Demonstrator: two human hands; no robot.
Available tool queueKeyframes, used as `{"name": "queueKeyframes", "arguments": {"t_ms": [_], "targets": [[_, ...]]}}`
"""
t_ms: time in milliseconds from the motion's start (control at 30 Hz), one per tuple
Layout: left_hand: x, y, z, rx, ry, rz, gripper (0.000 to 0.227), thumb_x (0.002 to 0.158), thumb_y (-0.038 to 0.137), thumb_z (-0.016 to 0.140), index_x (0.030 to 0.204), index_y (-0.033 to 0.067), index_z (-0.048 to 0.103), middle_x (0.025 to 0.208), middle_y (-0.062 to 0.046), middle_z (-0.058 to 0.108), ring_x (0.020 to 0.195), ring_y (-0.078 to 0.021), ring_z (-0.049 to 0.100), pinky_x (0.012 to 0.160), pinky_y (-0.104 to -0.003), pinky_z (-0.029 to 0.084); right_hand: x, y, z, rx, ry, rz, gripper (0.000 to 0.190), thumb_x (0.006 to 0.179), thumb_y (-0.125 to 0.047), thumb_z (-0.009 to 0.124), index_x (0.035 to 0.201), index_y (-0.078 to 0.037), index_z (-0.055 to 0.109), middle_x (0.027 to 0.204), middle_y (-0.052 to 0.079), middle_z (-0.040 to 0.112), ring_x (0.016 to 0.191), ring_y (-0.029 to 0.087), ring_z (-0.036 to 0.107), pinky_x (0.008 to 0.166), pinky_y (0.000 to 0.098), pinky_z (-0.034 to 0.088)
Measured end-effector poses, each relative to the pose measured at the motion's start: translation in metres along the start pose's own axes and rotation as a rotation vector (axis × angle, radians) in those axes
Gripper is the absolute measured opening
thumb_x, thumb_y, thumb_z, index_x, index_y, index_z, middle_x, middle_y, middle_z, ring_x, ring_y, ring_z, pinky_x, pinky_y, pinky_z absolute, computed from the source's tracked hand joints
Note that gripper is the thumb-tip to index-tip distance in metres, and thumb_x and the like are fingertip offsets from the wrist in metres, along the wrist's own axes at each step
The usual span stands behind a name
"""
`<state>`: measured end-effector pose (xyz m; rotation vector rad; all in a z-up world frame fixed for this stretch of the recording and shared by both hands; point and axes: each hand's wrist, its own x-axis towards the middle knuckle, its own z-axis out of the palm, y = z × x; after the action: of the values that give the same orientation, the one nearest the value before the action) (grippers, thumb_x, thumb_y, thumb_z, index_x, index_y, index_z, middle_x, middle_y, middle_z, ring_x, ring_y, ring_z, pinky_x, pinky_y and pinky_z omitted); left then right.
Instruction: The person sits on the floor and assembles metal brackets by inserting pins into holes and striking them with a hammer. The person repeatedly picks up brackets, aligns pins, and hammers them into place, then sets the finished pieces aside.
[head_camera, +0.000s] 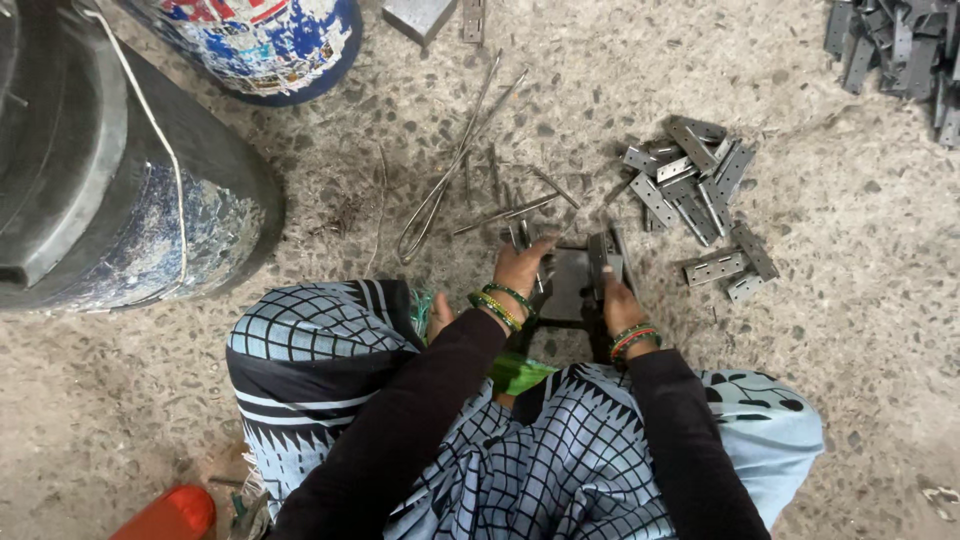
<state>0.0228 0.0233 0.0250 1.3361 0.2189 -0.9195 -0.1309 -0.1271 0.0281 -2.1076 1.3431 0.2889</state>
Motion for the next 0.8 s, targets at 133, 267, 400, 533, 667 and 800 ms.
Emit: {"name": "queueKeyframes", "arguments": {"t_ms": [133, 267, 400, 533, 667, 800], "targets": [[0.004, -0.008, -0.001, 0.13, -0.05, 0.06, 0.119, 0.073, 0.051, 0.087, 0.143, -0.0231, 0.027, 0.143, -0.034, 0.048, 0.131, -0.0333, 0.056, 0.103, -0.041, 0.049, 0.0, -0.004, 0.001, 0.426, -0.126, -0.109, 0.074, 0.106, -0.057, 0.032, 0.144, 0.0, 0.06, 0.133, 0.026, 0.068, 0.122, 0.039, 0.062, 0.102, 0.0457, 0.044], [0.002, -0.009, 0.004, 0.342, -0.067, 0.105, 0.109, 0.062, 0.055, 0.087, 0.127, -0.0248, 0.051, 0.128, -0.034, 0.066, 0.116, -0.0345, 0.068, 0.091, -0.04, 0.055, -0.013, 0.001, 0.001, 0.425, -0.199, -0.488, 0.075, 0.103, -0.058, 0.044, 0.143, 0.005, 0.051, 0.14, 0.022, 0.061, 0.131, 0.029, 0.056, 0.111, 0.0344, 0.039], [-0.006, -0.005, 0.005, 0.313, -0.033, 0.147, 0.115, 0.059, 0.054, 0.094, 0.128, -0.0231, 0.045, 0.123, -0.03, 0.063, 0.113, -0.0313, 0.065, 0.088, -0.041, 0.057, -0.01, 0.005, 0.006, 0.428, -0.3, -0.522, 0.076, 0.101, -0.056, 0.046, 0.142, 0.007, 0.053, 0.136, 0.022, 0.065, 0.126, 0.03, 0.059, 0.108, 0.0344, 0.042], [-0.007, 0.0, 0.002, 0.246, -0.055, 0.142, 0.116, 0.056, 0.054, 0.095, 0.126, -0.0229, 0.045, 0.118, -0.029, 0.064, 0.109, -0.0297, 0.065, 0.089, -0.039, 0.056, 0.001, 0.012, 0.01, 0.511, -0.125, -0.433, 0.073, 0.105, -0.054, 0.045, 0.137, 0.011, 0.056, 0.136, 0.023, 0.062, 0.128, 0.029, 0.057, 0.11, 0.0333, 0.039], [-0.003, 0.0, 0.003, 0.218, -0.075, 0.067, 0.114, 0.062, 0.058, 0.088, 0.129, -0.0227, 0.043, 0.119, -0.029, 0.064, 0.108, -0.0288, 0.065, 0.088, -0.038, 0.057, -0.003, 0.01, -0.002, 0.705, -0.076, -0.44, 0.064, 0.106, -0.047, 0.05, 0.132, 0.01, 0.062, 0.13, 0.023, 0.068, 0.121, 0.026, 0.063, 0.106, 0.0319, 0.044], [-0.003, 0.007, -0.002, 0.139, -0.09, 0.051, 0.104, 0.073, 0.056, 0.086, 0.13, -0.0208, 0.044, 0.128, -0.028, 0.06, 0.112, -0.0298, 0.059, 0.093, -0.041, 0.05, -0.031, -0.033, -0.027, 0.256, 0.032, -0.335, 0.048, 0.112, -0.034, 0.05, 0.138, 0.0, 0.074, 0.09, 0.039, 0.061, 0.075, 0.043, 0.057, 0.073, 0.0465, 0.046]]}}
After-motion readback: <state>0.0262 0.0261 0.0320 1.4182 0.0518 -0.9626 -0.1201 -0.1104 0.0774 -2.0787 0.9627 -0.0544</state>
